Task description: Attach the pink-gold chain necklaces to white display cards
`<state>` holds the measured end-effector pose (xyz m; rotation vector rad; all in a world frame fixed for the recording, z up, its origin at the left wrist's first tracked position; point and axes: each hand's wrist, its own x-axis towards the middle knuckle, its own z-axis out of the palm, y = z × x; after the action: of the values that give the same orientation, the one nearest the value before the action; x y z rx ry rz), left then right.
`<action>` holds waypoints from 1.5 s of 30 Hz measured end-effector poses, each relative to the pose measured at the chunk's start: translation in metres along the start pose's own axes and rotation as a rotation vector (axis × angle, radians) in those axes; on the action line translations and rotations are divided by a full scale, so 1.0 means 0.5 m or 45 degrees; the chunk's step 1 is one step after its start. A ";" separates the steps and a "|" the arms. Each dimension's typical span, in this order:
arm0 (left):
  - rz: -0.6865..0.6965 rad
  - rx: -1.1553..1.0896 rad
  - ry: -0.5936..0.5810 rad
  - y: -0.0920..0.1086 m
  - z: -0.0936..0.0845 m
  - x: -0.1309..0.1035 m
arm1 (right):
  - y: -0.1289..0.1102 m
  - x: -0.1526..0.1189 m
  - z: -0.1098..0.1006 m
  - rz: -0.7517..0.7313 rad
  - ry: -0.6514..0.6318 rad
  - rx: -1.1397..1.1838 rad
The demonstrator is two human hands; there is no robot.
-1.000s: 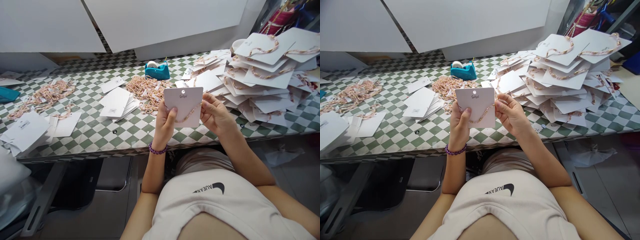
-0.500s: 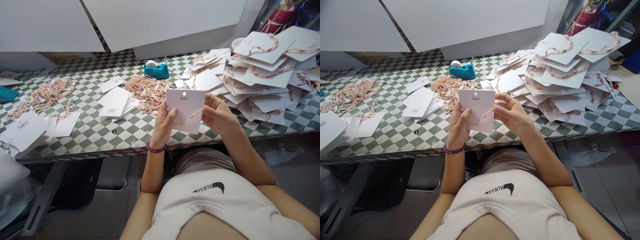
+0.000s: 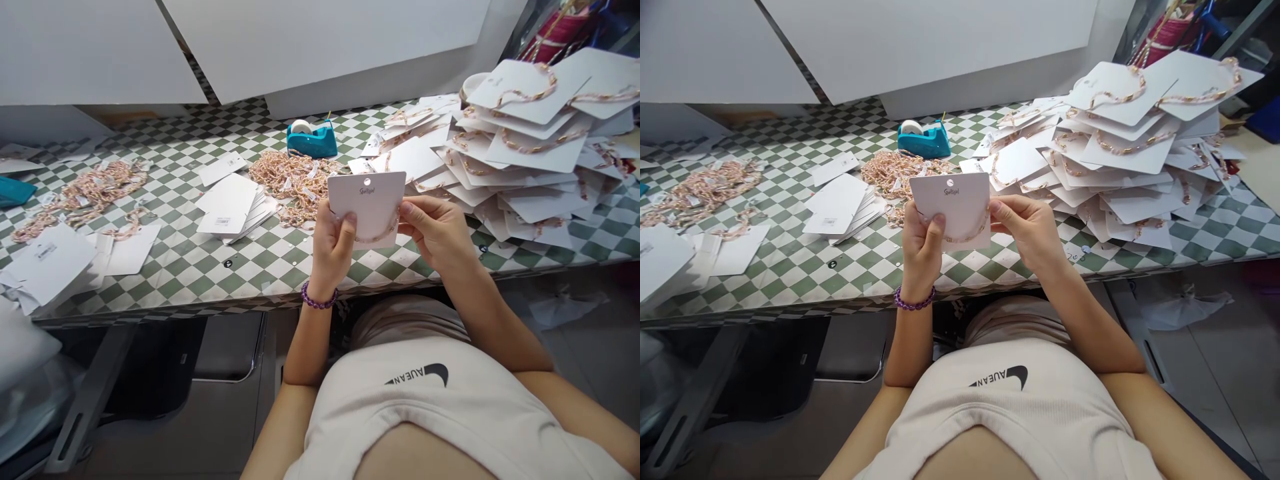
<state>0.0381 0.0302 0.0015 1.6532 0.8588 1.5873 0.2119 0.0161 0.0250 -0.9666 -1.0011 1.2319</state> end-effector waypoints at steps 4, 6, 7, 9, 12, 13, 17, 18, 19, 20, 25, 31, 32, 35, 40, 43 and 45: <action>0.009 0.028 -0.018 0.001 -0.001 0.000 | 0.013 -0.005 0.011 0.030 -0.023 0.092; 0.012 0.033 -0.013 0.002 0.001 0.000 | 0.017 -0.007 0.016 0.028 -0.019 0.116; 0.012 0.023 -0.014 0.003 0.002 -0.001 | 0.018 -0.007 0.018 0.032 -0.015 0.126; -0.001 -0.022 -0.029 0.005 0.005 -0.002 | 0.016 -0.008 0.020 0.040 -0.017 0.146; -0.058 -0.112 -0.042 0.006 0.007 -0.005 | 0.013 -0.008 0.017 0.023 -0.048 0.144; -0.081 -0.147 -0.043 0.005 0.008 -0.006 | 0.012 -0.008 0.015 0.009 -0.053 0.119; -0.166 -0.326 -0.066 0.000 0.004 -0.004 | 0.011 -0.011 0.009 -0.081 -0.016 -0.032; -0.181 -0.372 -0.074 -0.001 0.002 -0.002 | 0.010 -0.012 0.008 -0.091 -0.012 -0.051; -0.192 -0.408 -0.082 -0.002 0.000 0.000 | 0.010 -0.012 0.008 -0.095 -0.013 -0.056; -0.198 -0.430 -0.098 -0.002 -0.002 0.001 | 0.009 -0.013 0.008 -0.095 -0.016 -0.050; -0.208 -0.336 -0.292 0.003 -0.007 0.002 | -0.002 -0.018 0.004 -0.143 0.013 -0.098; -0.127 -0.143 -0.146 -0.003 0.007 -0.007 | -0.062 -0.032 -0.019 -0.498 0.248 -0.884; -0.091 -0.089 -0.103 -0.001 0.011 -0.009 | -0.071 -0.032 -0.017 -0.565 0.254 -0.986; 0.034 0.032 -0.053 0.018 0.024 -0.018 | -0.084 -0.022 0.006 -0.685 0.027 -1.211; 0.171 0.215 -0.075 0.046 0.035 -0.033 | -0.096 0.013 0.052 -0.708 -0.306 -1.237; 0.170 0.174 -0.191 0.044 0.036 -0.035 | -0.126 0.021 0.056 -0.692 -0.375 -1.208; 0.188 0.079 -0.262 0.041 0.037 -0.032 | -0.150 0.020 0.051 -0.675 -0.376 -1.244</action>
<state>0.0561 0.0049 0.0094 1.9246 0.6994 1.4667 0.2087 0.0203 0.1049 -1.1316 -2.0294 0.3938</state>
